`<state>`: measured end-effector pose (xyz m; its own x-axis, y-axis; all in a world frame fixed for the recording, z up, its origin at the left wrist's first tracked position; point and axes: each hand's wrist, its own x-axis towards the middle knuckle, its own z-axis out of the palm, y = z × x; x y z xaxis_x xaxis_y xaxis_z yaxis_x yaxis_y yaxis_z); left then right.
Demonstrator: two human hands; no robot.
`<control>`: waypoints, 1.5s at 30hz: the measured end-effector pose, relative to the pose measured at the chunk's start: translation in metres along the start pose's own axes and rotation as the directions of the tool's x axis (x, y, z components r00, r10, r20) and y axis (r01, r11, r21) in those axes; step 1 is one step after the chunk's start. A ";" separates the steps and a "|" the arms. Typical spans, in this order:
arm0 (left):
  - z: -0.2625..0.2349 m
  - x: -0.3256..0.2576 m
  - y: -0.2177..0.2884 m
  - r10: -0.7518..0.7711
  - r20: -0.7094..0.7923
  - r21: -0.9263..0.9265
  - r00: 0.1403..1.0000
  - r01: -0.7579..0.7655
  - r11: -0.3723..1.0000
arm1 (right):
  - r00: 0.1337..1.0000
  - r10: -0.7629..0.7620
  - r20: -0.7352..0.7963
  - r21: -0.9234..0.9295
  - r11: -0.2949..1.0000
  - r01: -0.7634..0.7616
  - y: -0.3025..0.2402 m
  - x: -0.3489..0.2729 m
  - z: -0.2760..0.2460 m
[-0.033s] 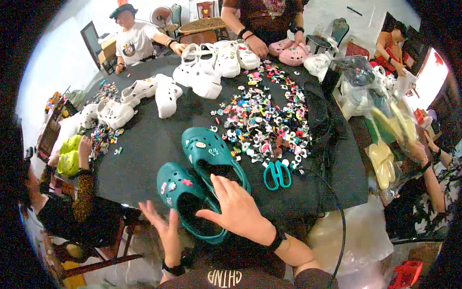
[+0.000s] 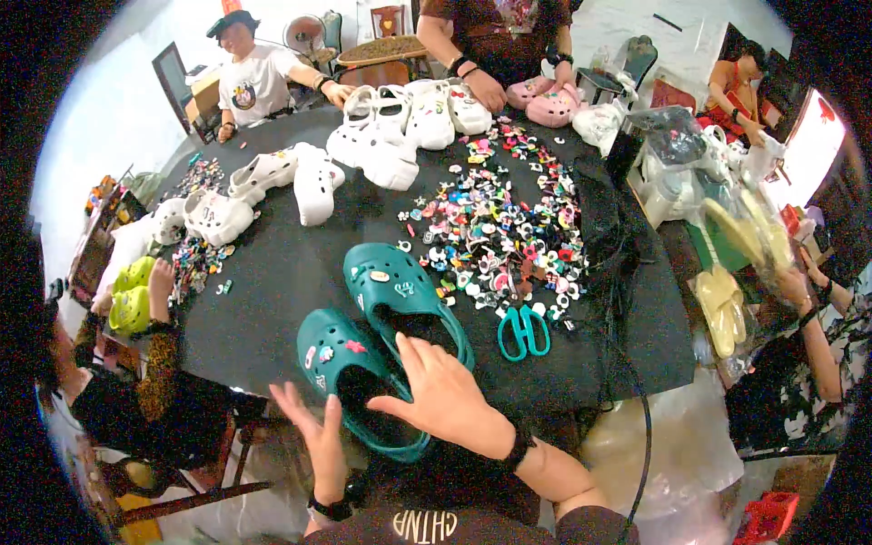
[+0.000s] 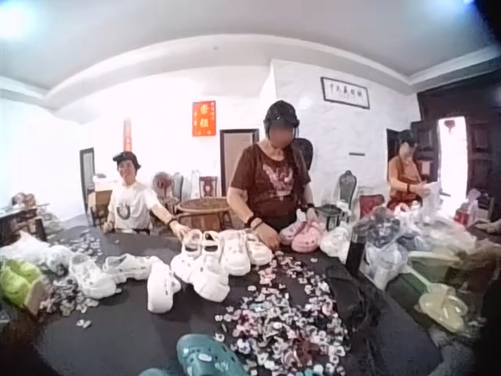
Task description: Attaching small decorative charms and accessories to clogs.
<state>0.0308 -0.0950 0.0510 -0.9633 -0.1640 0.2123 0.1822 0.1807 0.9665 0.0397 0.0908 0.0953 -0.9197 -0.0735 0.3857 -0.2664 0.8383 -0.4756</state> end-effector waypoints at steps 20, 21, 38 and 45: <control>0.008 -0.001 0.003 0.231 -0.081 0.056 0.970 -0.227 0.972 | 1.000 -0.020 0.013 -0.173 0.985 0.022 0.027 -0.091 -0.097; 0.013 0.000 0.001 0.185 -0.031 0.114 0.982 -0.181 0.977 | 1.000 -0.004 0.026 -0.168 0.986 0.009 0.031 -0.105 -0.109; 0.106 0.012 -0.029 0.471 0.436 0.462 0.766 -0.640 0.613 | 0.297 0.668 -0.683 -0.143 0.277 -0.950 -0.017 -0.325 -0.192; 0.107 0.009 -0.018 0.563 0.471 0.538 0.679 -0.727 0.426 | 0.306 0.678 -0.668 -0.167 0.264 -0.950 0.099 -0.331 -0.254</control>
<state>-0.0021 0.0038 0.0197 -0.6442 0.4469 0.6208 0.6719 0.7184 0.1800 0.3911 0.3352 0.1209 -0.2695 0.9069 0.3239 0.8512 0.3816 -0.3603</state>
